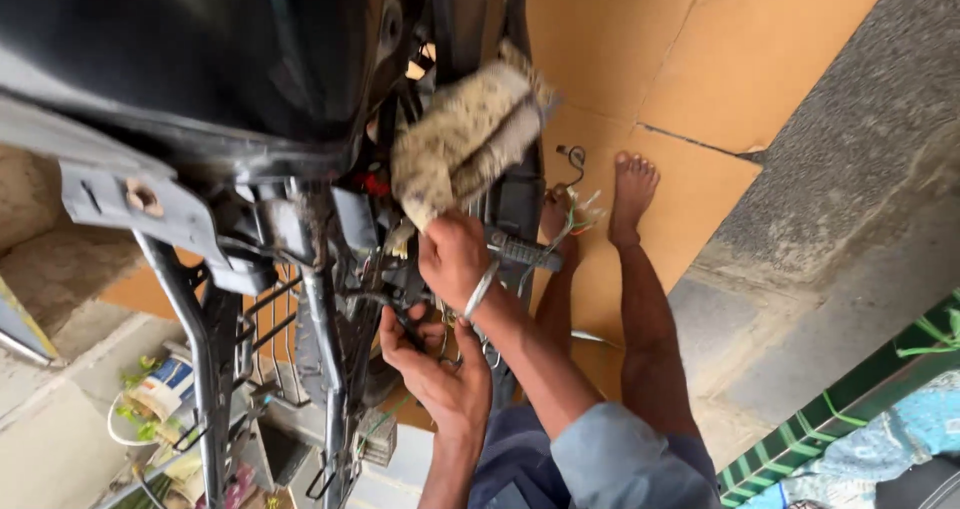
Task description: The person cleans and applies grease or lubricant to the components of a disassembled motorcycle.
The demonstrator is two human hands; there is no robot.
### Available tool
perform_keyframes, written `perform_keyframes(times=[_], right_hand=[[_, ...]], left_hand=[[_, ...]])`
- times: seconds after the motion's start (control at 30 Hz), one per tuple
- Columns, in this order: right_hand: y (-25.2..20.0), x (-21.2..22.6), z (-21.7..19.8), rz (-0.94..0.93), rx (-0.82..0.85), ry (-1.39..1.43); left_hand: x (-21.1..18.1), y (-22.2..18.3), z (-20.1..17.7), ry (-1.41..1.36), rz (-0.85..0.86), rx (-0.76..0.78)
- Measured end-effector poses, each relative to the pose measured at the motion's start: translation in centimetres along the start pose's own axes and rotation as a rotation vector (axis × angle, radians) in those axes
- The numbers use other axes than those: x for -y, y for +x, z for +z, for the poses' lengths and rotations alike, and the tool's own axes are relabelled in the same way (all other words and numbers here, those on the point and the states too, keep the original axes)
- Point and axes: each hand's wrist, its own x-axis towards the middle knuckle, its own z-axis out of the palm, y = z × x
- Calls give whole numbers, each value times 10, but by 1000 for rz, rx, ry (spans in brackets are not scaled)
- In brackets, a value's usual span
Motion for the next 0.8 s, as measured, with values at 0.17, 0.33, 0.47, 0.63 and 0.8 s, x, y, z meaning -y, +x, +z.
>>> perform_keyframes(times=[0.17,0.33,0.47,0.63,0.8], right_hand=[[-37,-21,-25,42,126,16],[-29,-34,-57,273,101,492],[50,-5,-68,281,31,547],[101,-19,-39,-91,527,-105],[123,-6,-47,-233,501,-85]], left_hand=[[-9,4,-2,47,9,6],[-9,2,-3,-12,-56,10],[-5,6,-3,-14,3,19],[-43,19,-1,457,342,-181],[-30,9,27,59,209,-41]])
